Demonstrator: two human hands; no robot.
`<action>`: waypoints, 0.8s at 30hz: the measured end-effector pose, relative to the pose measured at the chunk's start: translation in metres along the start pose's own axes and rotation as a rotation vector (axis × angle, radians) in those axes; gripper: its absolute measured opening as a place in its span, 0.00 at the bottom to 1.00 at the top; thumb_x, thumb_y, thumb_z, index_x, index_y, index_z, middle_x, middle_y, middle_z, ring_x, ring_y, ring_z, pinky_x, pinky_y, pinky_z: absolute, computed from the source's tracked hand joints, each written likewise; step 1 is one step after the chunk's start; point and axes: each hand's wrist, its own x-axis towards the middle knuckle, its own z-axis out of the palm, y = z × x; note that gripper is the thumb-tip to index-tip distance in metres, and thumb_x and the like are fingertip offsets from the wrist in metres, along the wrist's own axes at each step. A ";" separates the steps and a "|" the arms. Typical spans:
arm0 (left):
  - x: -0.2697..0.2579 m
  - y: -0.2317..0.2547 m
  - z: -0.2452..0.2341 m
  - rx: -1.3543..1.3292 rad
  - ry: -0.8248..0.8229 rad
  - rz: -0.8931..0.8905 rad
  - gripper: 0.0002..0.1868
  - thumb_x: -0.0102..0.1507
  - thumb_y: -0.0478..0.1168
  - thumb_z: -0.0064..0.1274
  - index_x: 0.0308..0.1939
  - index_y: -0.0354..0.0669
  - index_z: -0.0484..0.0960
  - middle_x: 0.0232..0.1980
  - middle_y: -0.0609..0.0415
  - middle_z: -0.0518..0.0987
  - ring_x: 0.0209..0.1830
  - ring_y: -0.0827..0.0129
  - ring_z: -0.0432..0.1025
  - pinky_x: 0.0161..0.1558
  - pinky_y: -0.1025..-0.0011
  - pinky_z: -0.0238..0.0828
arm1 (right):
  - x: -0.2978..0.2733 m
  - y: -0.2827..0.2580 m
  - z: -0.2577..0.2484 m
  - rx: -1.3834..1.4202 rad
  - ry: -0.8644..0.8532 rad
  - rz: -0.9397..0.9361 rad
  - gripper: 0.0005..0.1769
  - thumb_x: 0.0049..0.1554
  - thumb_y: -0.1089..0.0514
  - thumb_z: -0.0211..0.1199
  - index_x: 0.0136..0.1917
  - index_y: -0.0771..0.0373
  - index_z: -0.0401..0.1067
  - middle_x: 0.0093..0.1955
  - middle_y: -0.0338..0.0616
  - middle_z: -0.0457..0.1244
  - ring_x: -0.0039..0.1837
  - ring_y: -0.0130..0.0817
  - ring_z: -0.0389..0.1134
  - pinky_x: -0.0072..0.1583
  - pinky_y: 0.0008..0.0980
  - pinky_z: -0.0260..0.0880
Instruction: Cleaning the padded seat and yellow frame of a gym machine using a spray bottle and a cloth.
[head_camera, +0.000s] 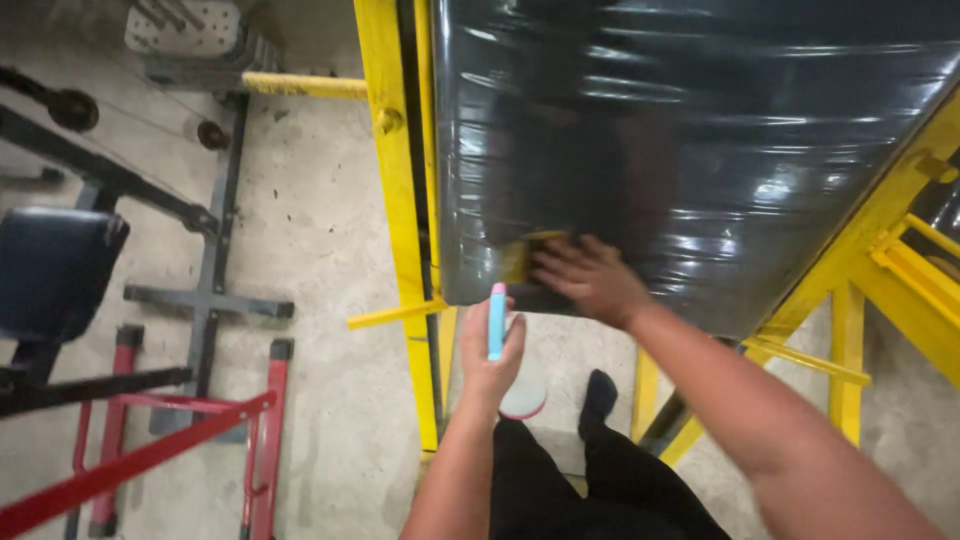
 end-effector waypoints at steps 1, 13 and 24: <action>-0.006 0.005 0.011 0.002 0.012 -0.005 0.14 0.59 0.35 0.60 0.48 0.37 0.80 0.45 0.46 0.79 0.45 0.54 0.75 0.48 0.63 0.71 | -0.026 0.012 -0.006 0.003 -0.002 -0.013 0.31 0.54 0.56 0.56 0.72 0.49 0.65 0.78 0.37 0.55 0.81 0.38 0.51 0.76 0.56 0.43; -0.036 0.020 0.090 -0.122 0.022 -0.114 0.15 0.58 0.34 0.60 0.48 0.39 0.80 0.43 0.46 0.77 0.44 0.55 0.74 0.48 0.63 0.71 | -0.160 0.069 -0.035 -0.151 -0.140 0.018 0.35 0.51 0.58 0.61 0.73 0.49 0.63 0.78 0.39 0.54 0.81 0.40 0.49 0.78 0.58 0.45; -0.030 -0.014 0.005 -0.003 0.132 -0.258 0.14 0.57 0.37 0.59 0.47 0.39 0.80 0.44 0.45 0.78 0.44 0.53 0.74 0.48 0.62 0.72 | 0.048 -0.031 0.028 -0.096 -0.111 -0.160 0.31 0.59 0.55 0.50 0.76 0.52 0.63 0.82 0.36 0.53 0.85 0.36 0.44 0.80 0.50 0.37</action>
